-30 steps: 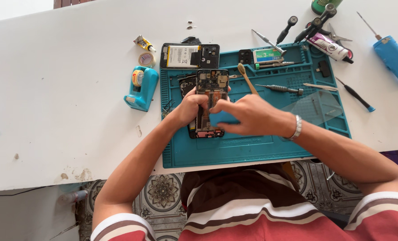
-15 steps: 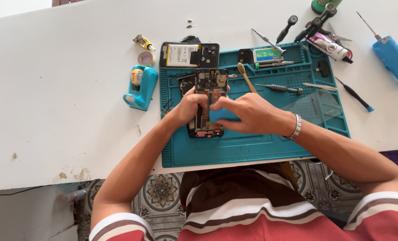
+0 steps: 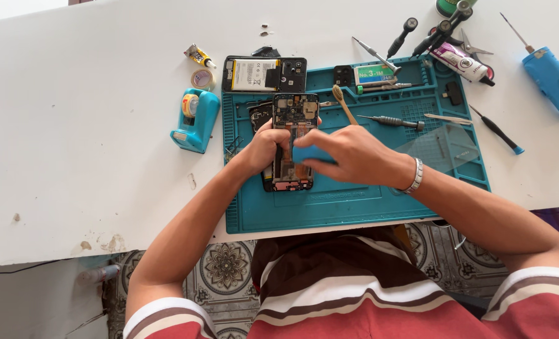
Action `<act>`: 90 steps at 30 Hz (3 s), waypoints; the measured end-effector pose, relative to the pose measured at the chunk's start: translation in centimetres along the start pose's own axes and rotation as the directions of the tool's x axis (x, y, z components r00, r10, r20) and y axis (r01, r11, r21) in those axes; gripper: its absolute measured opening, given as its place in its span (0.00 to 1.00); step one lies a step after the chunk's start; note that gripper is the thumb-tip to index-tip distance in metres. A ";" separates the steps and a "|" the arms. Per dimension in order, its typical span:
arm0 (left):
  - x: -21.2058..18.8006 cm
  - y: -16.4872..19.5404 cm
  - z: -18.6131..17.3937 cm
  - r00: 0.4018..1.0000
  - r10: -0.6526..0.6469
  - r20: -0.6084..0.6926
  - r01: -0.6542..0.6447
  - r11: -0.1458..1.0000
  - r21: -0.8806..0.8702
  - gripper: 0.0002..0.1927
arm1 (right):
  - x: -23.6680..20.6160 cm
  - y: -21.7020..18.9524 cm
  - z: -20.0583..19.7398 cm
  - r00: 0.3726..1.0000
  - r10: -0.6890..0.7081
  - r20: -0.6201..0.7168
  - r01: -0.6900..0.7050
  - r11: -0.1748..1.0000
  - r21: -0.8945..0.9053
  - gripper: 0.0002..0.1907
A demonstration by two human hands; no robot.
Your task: The person holds a disassembled smartphone frame with its internal board exposed and repeatedly scrapes and cleans the inner edges and adhesive residue using a blue rubber tool. Near the end, the person aligns the black screen assembly over the frame and presses it into place.
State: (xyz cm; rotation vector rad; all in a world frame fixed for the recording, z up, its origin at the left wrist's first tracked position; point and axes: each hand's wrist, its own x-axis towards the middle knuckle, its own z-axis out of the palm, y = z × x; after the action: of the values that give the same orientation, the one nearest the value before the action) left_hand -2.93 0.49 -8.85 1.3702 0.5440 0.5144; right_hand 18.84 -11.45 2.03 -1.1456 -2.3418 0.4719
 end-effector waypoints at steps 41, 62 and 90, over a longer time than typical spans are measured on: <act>0.1 1.0 0.6 0.994 -0.077 -0.080 0.072 0.995 -0.065 0.02 | 0.0 0.6 0.0 0.994 0.008 -0.111 -0.008 1.000 0.003 0.19; 0.4 -1.1 -0.2 0.996 -0.022 -0.088 0.024 0.999 0.026 0.03 | 0.0 1.2 -0.1 0.988 -0.148 -0.047 0.153 0.978 0.142 0.18; 0.6 -1.7 -0.5 0.995 -0.056 -0.086 0.058 0.998 0.022 0.02 | 0.0 0.7 -0.5 0.990 -0.024 -0.137 0.044 0.988 0.145 0.18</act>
State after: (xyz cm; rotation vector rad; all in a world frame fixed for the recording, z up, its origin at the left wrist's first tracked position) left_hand -2.78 1.01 -10.67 1.3571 0.6590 0.5233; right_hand 19.53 -10.95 2.08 -1.0337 -2.1686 0.5297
